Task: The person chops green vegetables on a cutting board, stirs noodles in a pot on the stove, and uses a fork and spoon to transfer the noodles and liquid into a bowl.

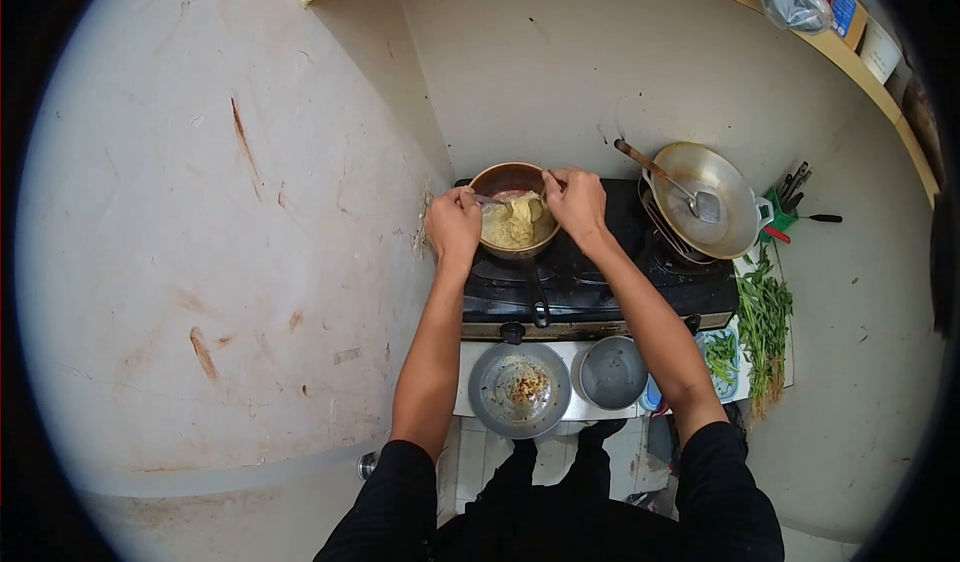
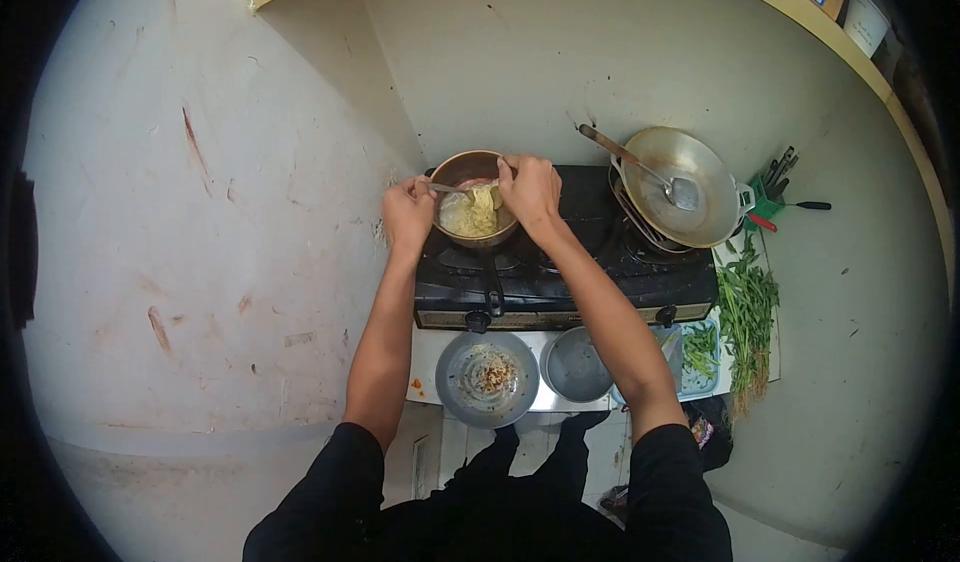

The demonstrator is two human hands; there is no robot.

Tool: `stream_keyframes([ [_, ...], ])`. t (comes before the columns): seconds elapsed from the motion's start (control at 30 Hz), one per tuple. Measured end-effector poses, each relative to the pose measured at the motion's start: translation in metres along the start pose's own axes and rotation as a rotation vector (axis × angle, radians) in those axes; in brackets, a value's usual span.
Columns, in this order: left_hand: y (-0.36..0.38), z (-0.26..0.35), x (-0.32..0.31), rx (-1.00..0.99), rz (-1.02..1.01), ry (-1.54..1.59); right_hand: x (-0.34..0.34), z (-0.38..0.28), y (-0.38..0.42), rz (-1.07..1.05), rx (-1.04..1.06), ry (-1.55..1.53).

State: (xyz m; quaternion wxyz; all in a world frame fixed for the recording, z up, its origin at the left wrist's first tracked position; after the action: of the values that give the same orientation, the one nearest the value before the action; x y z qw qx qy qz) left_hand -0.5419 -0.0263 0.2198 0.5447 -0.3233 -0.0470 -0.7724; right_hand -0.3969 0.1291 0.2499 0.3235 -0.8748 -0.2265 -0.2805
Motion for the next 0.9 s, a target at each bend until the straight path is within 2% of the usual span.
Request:
stream_keyframes([
  [0.1,0.0,0.014,0.011,-0.02,-0.005,0.061,0.01,-0.008,-0.002,0.035,0.034,0.0],
  [0.2,0.0,0.02,0.015,-0.067,-0.012,-0.004,0.012,-0.01,-0.002,0.037,0.053,0.002],
  [0.27,0.002,0.024,0.018,-0.163,0.032,-0.209,0.01,-0.006,0.001,0.036,0.061,0.007],
  [0.37,0.004,0.031,0.025,-0.233,0.064,-0.325,0.004,0.005,0.005,0.008,0.091,0.066],
  [0.5,-0.003,0.019,0.019,-0.238,0.073,-0.373,-0.002,0.015,0.009,0.006,0.094,0.061],
  [0.57,-0.005,0.013,0.014,-0.32,0.101,-0.406,-0.004,0.018,0.01,-0.015,0.075,0.088],
  [0.7,-0.001,0.008,0.009,-0.298,0.066,-0.412,-0.012,0.025,0.013,-0.072,0.094,0.082],
  [0.9,-0.001,-0.012,-0.009,-0.145,-0.026,-0.231,-0.022,0.029,0.016,-0.12,0.045,0.068],
])
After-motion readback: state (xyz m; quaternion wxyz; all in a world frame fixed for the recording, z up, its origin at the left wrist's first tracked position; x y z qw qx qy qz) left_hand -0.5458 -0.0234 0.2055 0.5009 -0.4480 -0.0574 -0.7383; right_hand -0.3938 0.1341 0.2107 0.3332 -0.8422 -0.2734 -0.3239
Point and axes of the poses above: each hand's wrist, its own y-axis away from the middle knuckle, its own x-axis out of the back of the hand, z = x × y, the point moved 2 cm from there along -y, towards the middle knuckle, and after that the axes turned 3 degrees about -z, right-handed, at the moved point
